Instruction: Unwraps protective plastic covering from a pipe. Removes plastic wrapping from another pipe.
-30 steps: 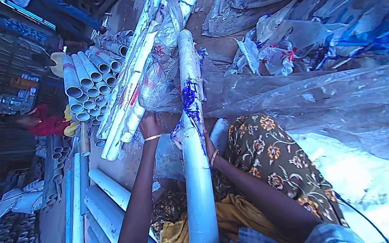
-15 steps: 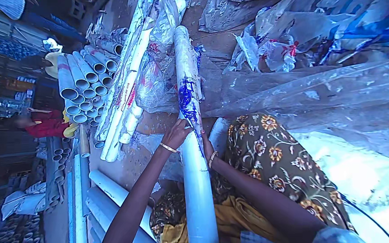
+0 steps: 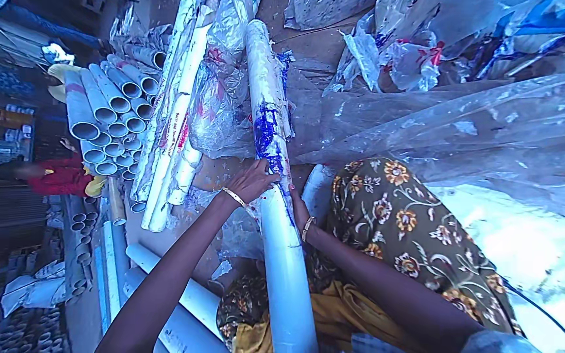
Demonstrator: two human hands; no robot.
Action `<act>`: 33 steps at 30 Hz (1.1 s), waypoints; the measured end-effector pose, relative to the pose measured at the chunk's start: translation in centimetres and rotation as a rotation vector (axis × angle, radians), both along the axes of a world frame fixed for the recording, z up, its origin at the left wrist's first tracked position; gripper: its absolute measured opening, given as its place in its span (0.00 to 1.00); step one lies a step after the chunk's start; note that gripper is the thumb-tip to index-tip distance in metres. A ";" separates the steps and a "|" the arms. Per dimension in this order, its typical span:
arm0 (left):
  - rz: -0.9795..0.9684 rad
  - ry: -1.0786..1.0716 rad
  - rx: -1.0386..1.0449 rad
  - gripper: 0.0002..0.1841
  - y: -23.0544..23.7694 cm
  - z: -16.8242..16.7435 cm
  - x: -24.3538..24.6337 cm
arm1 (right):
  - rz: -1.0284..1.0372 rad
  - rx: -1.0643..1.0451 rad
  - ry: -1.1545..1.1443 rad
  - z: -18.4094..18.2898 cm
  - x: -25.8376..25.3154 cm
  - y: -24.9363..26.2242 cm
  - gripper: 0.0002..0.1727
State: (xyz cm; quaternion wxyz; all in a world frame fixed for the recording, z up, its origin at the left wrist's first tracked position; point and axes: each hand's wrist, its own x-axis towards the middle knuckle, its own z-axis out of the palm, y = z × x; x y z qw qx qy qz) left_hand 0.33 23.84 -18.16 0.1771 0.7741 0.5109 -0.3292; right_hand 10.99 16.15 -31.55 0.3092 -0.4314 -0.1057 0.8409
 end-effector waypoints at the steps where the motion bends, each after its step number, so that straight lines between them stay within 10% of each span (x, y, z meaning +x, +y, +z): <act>1: -0.016 0.006 -0.011 0.13 0.2 0.0 0.1 | 0.001 0.001 -0.004 0.0 0.0 0.0 0.32; 21: -0.063 -0.257 0.511 0.17 -8.1 -1.4 -0.1 | 0.144 0.021 -0.033 0.2 0.7 -1.1 0.45; 26: 0.437 -0.236 0.992 0.17 -13.5 -1.3 1.5 | 0.118 0.040 -0.033 -0.1 0.3 -0.9 0.42; 33: 0.736 -0.097 0.995 0.34 -10.7 -5.4 0.9 | 0.086 0.077 -0.158 0.0 0.1 -0.1 0.37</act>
